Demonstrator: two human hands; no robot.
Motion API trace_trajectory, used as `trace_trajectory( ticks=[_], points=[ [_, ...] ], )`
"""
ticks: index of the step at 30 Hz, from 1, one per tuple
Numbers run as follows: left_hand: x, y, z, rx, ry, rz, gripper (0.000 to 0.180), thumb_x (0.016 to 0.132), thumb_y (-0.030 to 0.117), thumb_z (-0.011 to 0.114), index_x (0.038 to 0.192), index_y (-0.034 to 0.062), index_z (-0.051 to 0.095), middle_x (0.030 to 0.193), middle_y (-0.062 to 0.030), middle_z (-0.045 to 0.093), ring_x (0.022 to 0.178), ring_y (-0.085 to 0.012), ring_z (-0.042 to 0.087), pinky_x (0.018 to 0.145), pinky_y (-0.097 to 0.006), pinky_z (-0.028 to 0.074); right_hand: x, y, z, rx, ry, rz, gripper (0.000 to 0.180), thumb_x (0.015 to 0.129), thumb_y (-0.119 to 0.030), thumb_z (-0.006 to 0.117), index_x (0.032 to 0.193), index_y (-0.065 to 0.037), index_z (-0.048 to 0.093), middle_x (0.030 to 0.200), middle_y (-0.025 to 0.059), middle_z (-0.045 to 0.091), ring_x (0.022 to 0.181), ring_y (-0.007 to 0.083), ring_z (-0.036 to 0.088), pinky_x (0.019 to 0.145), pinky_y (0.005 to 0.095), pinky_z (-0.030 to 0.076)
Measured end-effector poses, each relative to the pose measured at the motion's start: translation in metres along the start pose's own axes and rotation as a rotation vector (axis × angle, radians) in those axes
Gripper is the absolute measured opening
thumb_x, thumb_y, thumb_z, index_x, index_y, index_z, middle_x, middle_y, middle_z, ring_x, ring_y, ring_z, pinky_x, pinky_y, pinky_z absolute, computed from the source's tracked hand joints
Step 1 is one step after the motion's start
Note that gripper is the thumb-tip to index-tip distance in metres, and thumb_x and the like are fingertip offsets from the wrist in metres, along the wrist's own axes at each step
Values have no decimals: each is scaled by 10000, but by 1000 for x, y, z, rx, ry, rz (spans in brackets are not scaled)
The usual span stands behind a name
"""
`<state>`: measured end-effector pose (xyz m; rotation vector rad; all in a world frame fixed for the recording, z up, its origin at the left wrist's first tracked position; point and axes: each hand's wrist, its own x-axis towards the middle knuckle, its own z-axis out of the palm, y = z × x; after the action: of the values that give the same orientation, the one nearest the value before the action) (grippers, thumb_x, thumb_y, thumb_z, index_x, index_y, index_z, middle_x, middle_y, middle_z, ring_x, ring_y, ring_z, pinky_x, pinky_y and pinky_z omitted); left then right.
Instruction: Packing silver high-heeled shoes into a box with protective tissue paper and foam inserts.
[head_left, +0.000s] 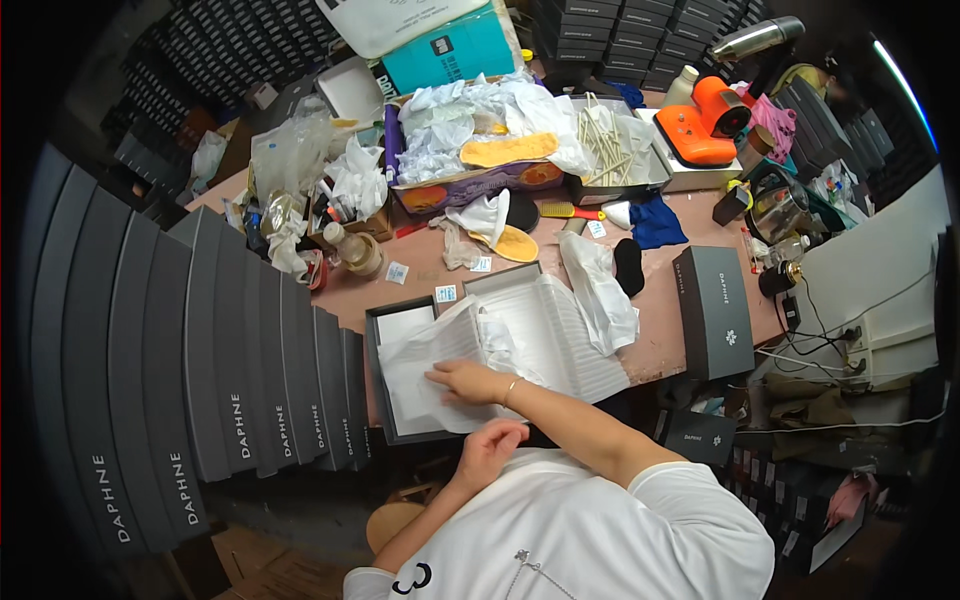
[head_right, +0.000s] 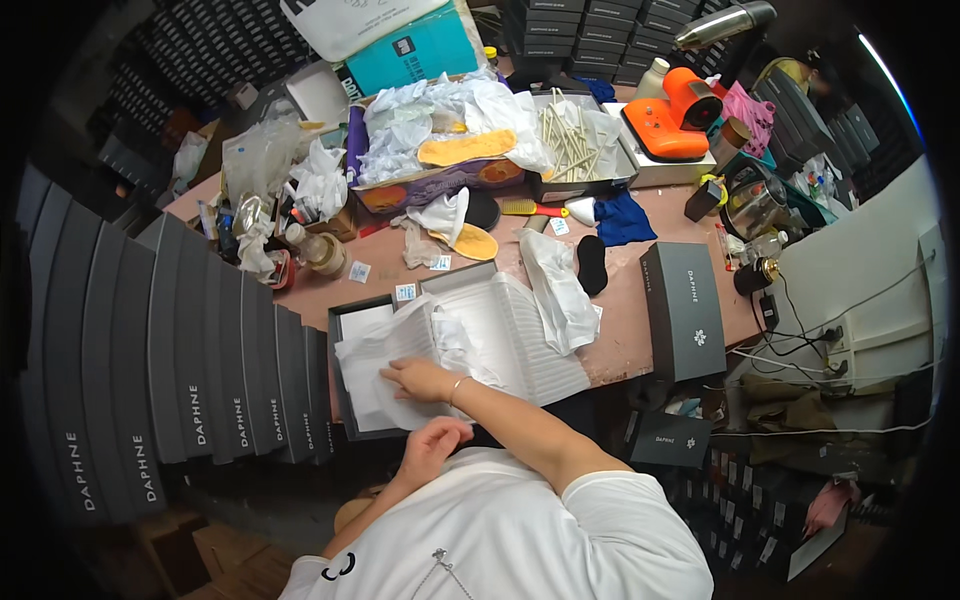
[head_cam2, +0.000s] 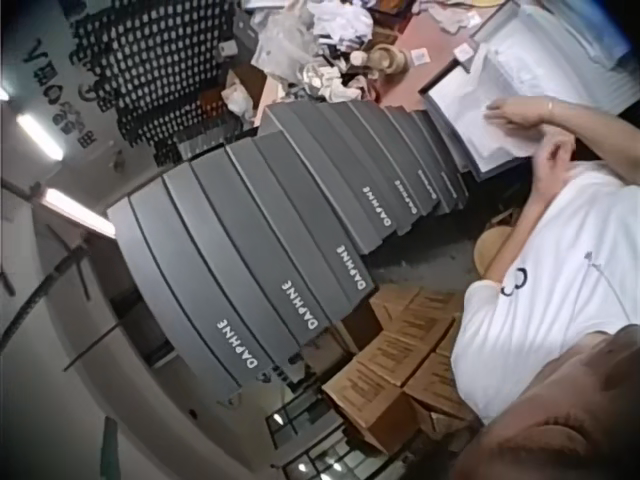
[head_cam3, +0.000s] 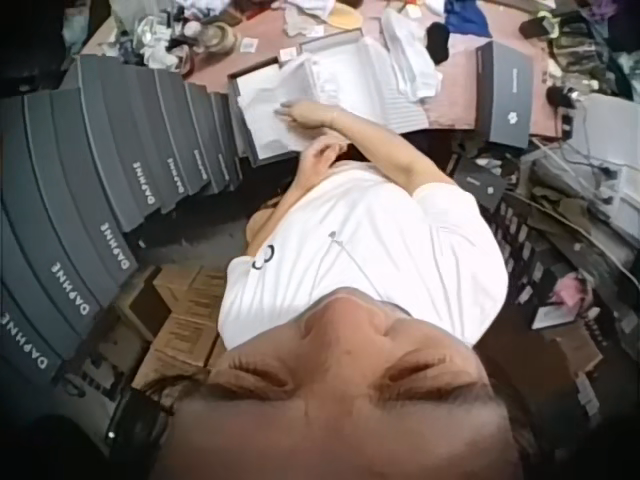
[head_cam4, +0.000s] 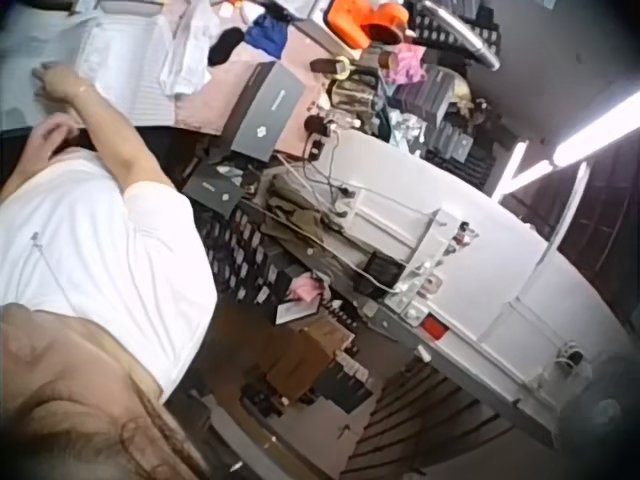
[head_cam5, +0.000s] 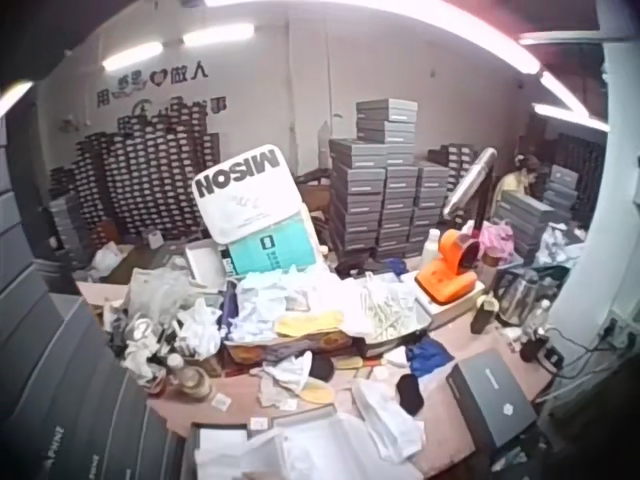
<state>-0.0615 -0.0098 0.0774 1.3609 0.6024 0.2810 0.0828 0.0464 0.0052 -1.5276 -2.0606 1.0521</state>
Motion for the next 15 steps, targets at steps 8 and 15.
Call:
trace_trajectory(
  ticks=[8,15],
  points=[
    [74,-58,-35,287,509,-20,445,991,256,481,1315,-49,456,1343,-190,463,1267,-288,424,1039,-361,364,-162,51,-22,-58,523,707,509,816,-222,658,1205,68,507,1029,279,619,929,462,593,847,495,468],
    [142,-86,-59,168,538,-3,484,988,415,447,1164,-35,477,1167,-172,517,1099,-274,491,933,-366,398,-178,43,-25,212,536,645,346,839,-169,560,1066,91,578,896,322,619,896,475,589,809,487,464]
  ],
)
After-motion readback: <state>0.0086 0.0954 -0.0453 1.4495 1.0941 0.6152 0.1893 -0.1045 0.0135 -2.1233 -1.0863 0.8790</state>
